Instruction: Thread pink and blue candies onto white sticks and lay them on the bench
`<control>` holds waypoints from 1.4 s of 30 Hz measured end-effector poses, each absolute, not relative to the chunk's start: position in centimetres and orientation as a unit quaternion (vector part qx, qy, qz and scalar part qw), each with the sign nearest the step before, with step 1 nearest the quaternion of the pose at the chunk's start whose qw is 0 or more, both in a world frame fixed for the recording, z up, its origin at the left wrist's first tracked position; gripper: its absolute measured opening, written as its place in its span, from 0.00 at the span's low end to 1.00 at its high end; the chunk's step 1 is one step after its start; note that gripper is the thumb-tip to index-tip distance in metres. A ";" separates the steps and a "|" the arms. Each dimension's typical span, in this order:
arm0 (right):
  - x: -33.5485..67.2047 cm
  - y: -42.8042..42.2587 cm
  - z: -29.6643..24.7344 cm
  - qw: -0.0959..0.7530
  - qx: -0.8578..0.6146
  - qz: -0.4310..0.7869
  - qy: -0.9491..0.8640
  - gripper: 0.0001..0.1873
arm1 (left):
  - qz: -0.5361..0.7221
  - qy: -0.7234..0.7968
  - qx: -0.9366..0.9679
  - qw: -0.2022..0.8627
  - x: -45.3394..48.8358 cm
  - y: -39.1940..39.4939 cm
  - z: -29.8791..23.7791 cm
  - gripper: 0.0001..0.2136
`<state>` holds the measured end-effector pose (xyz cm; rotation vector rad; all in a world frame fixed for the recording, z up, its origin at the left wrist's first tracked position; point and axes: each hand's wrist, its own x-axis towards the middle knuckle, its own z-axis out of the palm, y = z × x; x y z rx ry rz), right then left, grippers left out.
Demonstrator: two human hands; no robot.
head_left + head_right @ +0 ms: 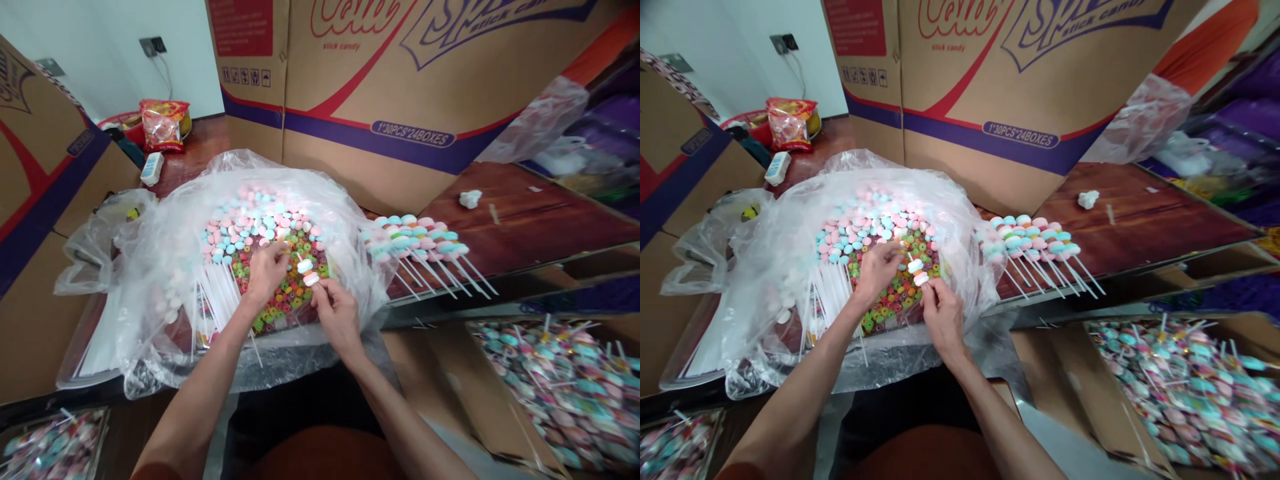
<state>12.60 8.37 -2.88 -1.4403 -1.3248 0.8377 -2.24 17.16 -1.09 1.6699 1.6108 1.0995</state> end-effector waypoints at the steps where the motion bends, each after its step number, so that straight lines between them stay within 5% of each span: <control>1: 12.6 8.3 -2.8 0.483 -0.586 0.347 -0.550 0.15 | 0.443 0.595 0.575 0.346 -2.7 17.1 -1.1 0.06; 5: 12.2 8.2 -2.5 0.473 -0.563 0.368 -0.569 0.15 | 0.523 0.514 0.368 0.572 -4.6 16.1 -0.5 0.12; 9: 11.7 8.2 -2.5 0.459 -0.546 0.389 -0.583 0.14 | 0.520 0.474 0.314 0.637 -5.9 14.7 0.3 0.16; 42: 10.3 7.7 -2.6 0.454 -0.494 0.355 -0.651 0.12 | 0.517 0.494 0.354 0.603 -6.3 12.0 0.5 0.19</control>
